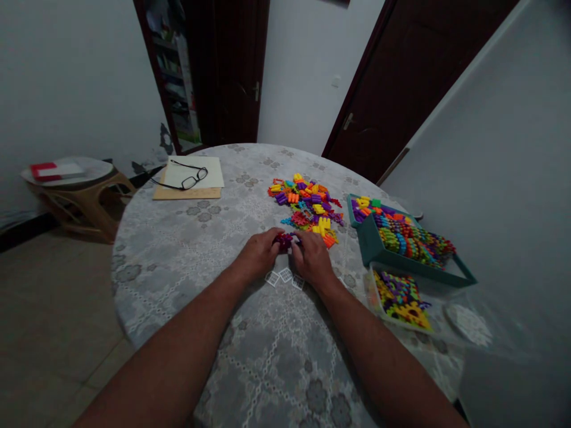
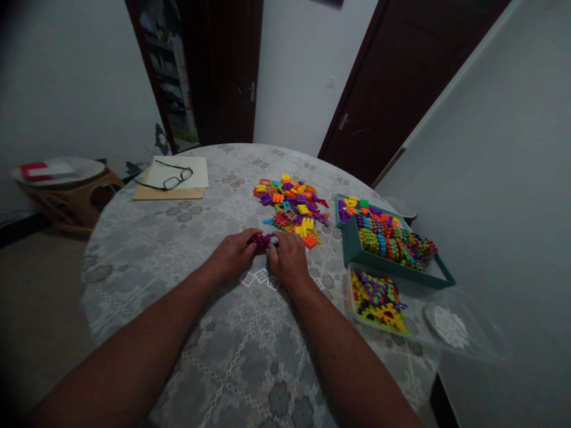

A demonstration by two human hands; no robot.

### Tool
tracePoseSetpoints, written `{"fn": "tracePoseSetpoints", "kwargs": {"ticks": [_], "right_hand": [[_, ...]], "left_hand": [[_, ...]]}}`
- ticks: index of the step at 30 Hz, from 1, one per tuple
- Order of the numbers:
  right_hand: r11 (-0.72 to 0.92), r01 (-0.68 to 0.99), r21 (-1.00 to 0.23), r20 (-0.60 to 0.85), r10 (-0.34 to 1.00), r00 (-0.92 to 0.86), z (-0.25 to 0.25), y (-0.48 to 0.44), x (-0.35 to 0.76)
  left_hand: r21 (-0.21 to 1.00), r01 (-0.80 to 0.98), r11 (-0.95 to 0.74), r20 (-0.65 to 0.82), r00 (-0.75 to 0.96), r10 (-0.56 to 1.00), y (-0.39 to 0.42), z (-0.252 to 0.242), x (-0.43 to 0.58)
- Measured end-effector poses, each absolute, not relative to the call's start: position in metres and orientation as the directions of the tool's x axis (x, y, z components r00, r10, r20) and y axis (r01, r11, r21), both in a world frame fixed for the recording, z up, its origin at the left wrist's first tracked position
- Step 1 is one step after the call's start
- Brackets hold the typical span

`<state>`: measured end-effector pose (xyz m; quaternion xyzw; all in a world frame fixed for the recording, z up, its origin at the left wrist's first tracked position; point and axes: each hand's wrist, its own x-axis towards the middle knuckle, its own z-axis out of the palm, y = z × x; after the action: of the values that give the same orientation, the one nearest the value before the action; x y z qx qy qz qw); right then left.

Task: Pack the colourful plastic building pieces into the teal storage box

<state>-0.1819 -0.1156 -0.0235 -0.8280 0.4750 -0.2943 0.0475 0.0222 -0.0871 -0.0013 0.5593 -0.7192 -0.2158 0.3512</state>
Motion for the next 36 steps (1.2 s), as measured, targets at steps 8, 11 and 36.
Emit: {"fn": "tracePoseSetpoints", "kwargs": {"ticks": [8, 11, 36], "right_hand": [[-0.522, -0.830, -0.195, 0.351, -0.828, 0.438, -0.021, -0.114, -0.187], [-0.583, -0.783, -0.217, 0.331, -0.798, 0.503, -0.015, -0.109, -0.187], [-0.667, -0.469, -0.578, 0.560, -0.743, 0.367, -0.022, -0.111, -0.190]], "left_hand": [[0.752, -0.642, 0.153, 0.214, 0.018, -0.977, -0.092, -0.001, 0.031], [0.764, -0.626, 0.157, 0.203, 0.001, -0.979, -0.092, -0.001, 0.030], [0.850, -0.469, 0.240, 0.191, -0.150, -0.970, -0.097, -0.012, 0.028]]}}
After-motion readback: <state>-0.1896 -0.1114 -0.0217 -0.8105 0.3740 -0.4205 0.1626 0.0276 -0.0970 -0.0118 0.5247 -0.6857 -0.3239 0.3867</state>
